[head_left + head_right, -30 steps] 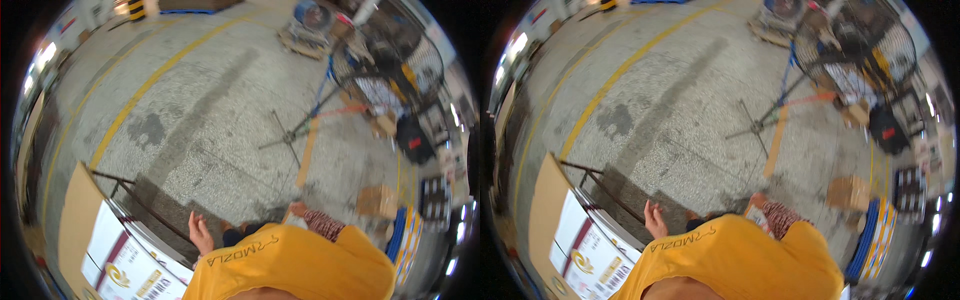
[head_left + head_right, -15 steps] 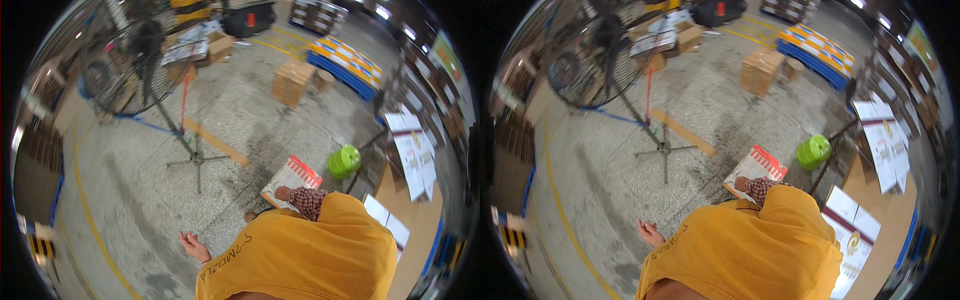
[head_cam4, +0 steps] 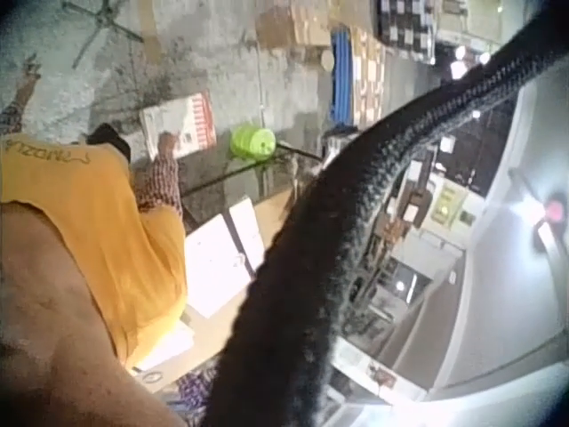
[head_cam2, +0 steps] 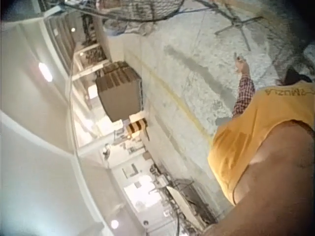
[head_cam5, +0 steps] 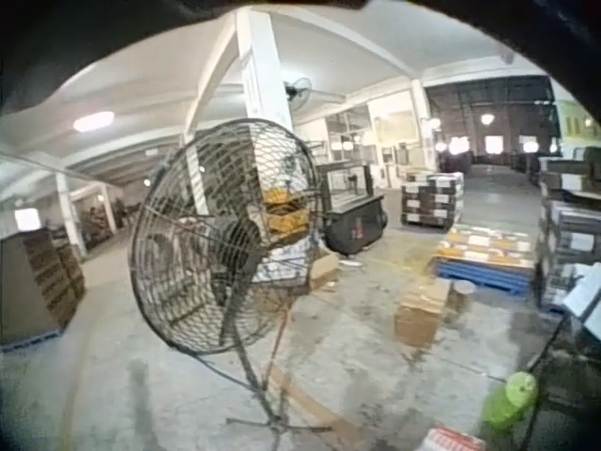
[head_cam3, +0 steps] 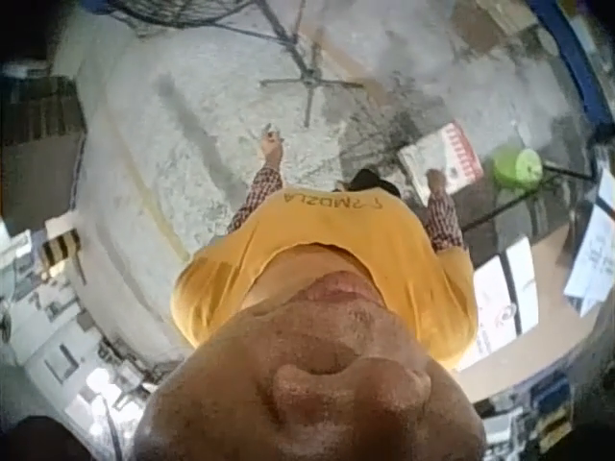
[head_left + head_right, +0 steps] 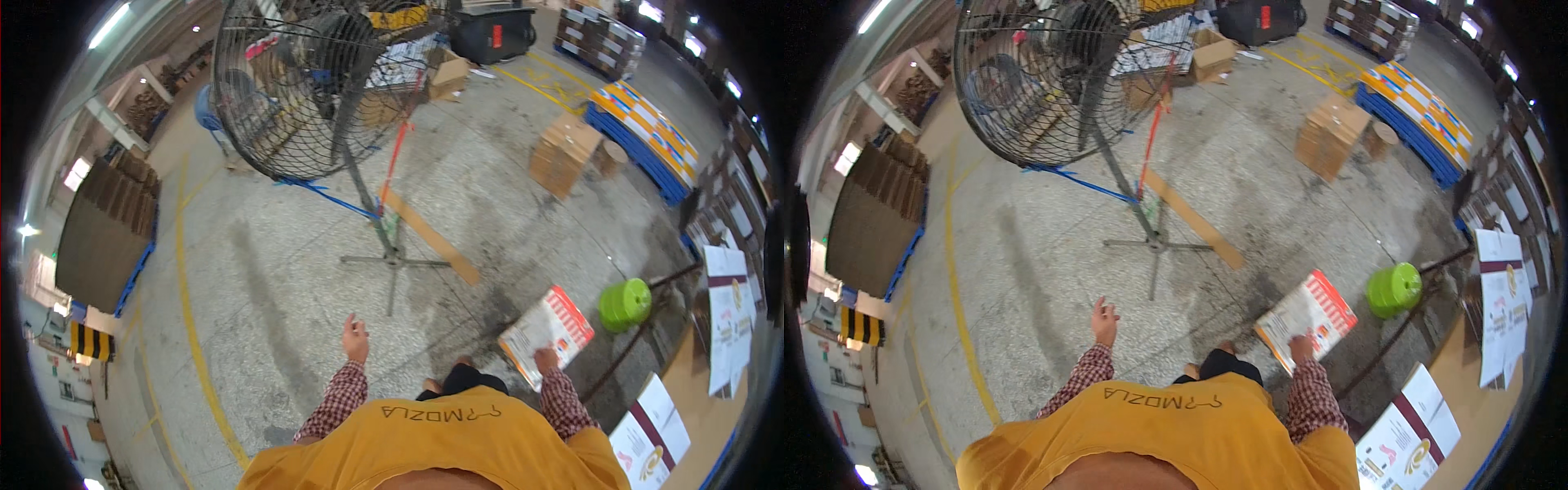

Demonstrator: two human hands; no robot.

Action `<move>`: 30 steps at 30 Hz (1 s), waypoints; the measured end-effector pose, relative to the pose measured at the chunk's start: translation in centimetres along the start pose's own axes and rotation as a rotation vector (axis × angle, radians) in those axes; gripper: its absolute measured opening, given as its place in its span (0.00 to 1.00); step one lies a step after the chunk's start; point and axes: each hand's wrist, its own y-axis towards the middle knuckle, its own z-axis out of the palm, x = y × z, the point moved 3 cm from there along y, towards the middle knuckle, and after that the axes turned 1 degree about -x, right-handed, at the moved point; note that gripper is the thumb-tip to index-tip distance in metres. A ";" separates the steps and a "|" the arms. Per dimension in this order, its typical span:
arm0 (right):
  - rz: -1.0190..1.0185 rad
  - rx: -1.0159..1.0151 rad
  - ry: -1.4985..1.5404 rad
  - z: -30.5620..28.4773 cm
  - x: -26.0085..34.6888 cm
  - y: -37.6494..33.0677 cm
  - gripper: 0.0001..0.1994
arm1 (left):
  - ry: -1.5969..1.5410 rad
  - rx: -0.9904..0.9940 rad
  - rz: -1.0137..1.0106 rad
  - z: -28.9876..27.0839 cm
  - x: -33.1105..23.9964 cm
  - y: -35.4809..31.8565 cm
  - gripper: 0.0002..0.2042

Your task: The recorder is stacking flattened cardboard boxes on a table in a paper mill environment.

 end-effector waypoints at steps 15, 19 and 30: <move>0.540 0.141 -0.229 7.6 -10.4 0.5 0.23 | 0.401 0.366 0.000 9.0 -0.9 11.6 0.21; 0.688 -0.018 0.338 4.1 -4.3 4.8 0.18 | 0.368 0.255 -0.158 5.7 -4.2 11.6 0.21; 1.011 -0.049 1.290 7.8 -2.0 7.3 0.13 | 0.307 0.511 -0.163 8.3 -4.7 12.0 0.16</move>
